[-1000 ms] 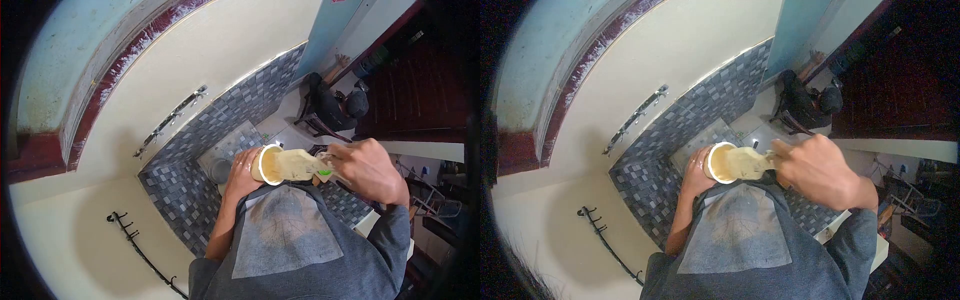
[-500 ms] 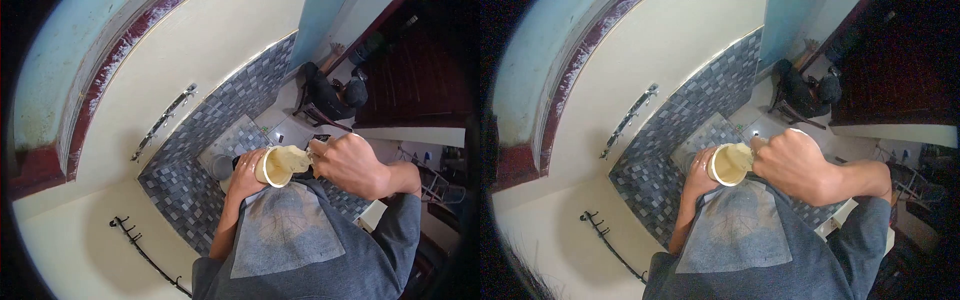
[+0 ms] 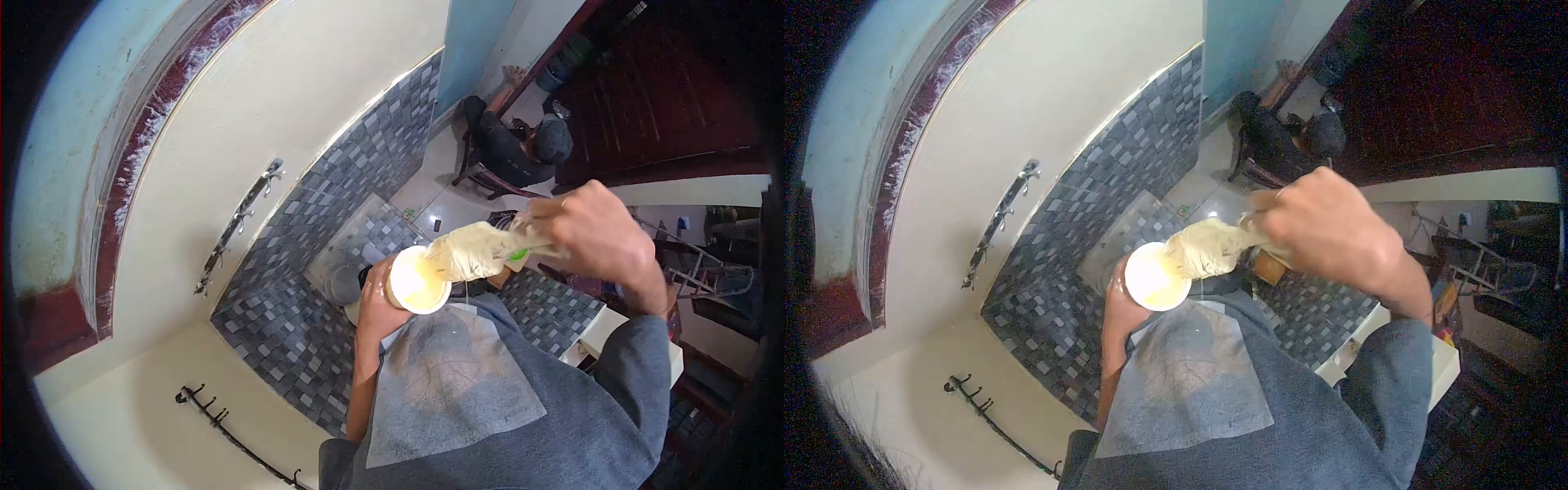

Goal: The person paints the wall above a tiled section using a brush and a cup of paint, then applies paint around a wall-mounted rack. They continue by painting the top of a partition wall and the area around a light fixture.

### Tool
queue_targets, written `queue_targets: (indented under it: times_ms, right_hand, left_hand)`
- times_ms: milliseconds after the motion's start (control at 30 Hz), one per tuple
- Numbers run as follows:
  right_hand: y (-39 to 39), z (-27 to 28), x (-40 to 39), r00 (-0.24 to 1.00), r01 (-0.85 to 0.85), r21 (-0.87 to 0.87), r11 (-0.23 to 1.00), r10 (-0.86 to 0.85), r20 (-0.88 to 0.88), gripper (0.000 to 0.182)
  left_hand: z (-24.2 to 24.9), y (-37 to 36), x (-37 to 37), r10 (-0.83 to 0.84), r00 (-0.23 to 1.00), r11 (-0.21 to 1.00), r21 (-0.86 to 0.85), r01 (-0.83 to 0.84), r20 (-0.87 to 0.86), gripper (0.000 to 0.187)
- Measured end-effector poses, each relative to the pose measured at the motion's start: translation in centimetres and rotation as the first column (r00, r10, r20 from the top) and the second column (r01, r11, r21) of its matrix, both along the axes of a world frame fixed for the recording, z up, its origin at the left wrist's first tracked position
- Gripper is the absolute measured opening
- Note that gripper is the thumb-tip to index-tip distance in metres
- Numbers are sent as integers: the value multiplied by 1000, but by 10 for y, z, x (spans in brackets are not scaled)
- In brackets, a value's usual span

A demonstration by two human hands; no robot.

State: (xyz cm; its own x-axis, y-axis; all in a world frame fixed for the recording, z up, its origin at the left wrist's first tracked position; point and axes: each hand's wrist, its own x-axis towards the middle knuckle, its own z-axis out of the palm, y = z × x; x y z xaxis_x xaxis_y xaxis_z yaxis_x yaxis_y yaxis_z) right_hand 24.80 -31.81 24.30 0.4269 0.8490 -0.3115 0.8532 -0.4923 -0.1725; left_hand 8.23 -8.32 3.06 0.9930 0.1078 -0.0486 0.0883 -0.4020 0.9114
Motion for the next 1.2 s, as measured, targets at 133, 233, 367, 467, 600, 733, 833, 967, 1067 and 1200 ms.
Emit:
queue_targets:
  times_ms: [133,233,367,467,600,733,833,967,1067,1200]
  right_hand:
    - [-45,-64,40,899,354,196,915,-274,-342,24]
    - [-57,-120,75,648,612,35,790,-476,-595,37]
    - [-54,-209,116,109,938,-85,337,-519,-848,43]
    - [-37,-237,150,110,981,26,191,-441,-891,50]
    - [-22,-260,225,120,990,97,102,-243,-963,35]
    - [2,-226,285,151,982,111,153,-283,-947,34]
    - [22,-160,301,330,941,278,192,-346,-878,35]
    - [22,-51,285,569,822,521,231,-375,-732,47]
    - [10,-6,278,581,808,577,122,-329,-744,42]
    - [19,-41,285,655,705,698,-125,-264,-708,47]
  left_hand:
    - [-9,10,-12,122,992,992,-13,-123,-14,70]
    - [-6,15,-17,171,985,985,-31,-172,-21,68]
    - [3,15,-21,207,977,977,-50,-210,-47,64]
    - [-5,17,-33,204,978,978,-41,-206,-39,65]
    - [-7,18,-43,240,966,965,-88,-249,-101,66]
    - [1,20,-46,257,958,959,-93,-269,-129,67]
    - [3,22,-48,253,961,963,-70,-262,-115,67]
    - [4,21,-49,287,951,952,-75,-297,-118,67]
    - [1,21,-48,289,951,951,-80,-298,-113,67]
    - [4,20,-44,262,960,958,-92,-271,-97,66]
